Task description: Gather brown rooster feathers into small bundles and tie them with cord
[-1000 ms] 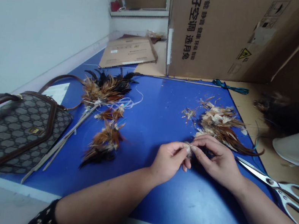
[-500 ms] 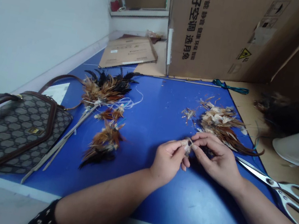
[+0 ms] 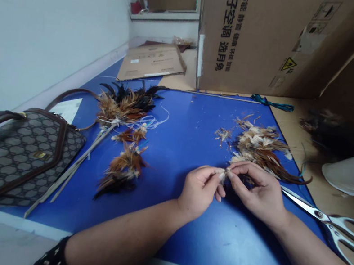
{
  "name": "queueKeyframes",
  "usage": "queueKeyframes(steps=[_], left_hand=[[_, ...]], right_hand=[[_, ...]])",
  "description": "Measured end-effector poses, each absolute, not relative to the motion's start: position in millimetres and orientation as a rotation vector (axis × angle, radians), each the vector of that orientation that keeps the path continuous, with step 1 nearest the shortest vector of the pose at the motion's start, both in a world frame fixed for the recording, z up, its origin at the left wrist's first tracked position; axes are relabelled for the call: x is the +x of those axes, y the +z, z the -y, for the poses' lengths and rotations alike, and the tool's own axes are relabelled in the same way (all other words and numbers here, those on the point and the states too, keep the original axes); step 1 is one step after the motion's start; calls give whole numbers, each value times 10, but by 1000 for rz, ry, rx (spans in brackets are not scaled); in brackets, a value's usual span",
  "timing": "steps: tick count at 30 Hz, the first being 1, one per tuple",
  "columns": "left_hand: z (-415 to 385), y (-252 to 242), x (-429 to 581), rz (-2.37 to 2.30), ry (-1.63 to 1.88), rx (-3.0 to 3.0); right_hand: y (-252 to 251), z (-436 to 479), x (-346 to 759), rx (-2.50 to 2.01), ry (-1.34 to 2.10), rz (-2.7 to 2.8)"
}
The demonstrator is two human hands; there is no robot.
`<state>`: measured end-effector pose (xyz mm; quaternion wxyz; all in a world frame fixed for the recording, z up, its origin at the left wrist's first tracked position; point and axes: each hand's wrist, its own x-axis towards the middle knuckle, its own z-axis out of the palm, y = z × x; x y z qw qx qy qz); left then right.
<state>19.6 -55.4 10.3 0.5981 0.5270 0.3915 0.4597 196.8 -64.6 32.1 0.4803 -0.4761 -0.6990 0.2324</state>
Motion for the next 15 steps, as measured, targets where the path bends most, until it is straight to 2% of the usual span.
queueKeyframes(steps=[15], left_hand=[[505, 35, 208, -697, 1015, 979]], right_hand=[[311, 698, 1882, -1255, 719, 1430]])
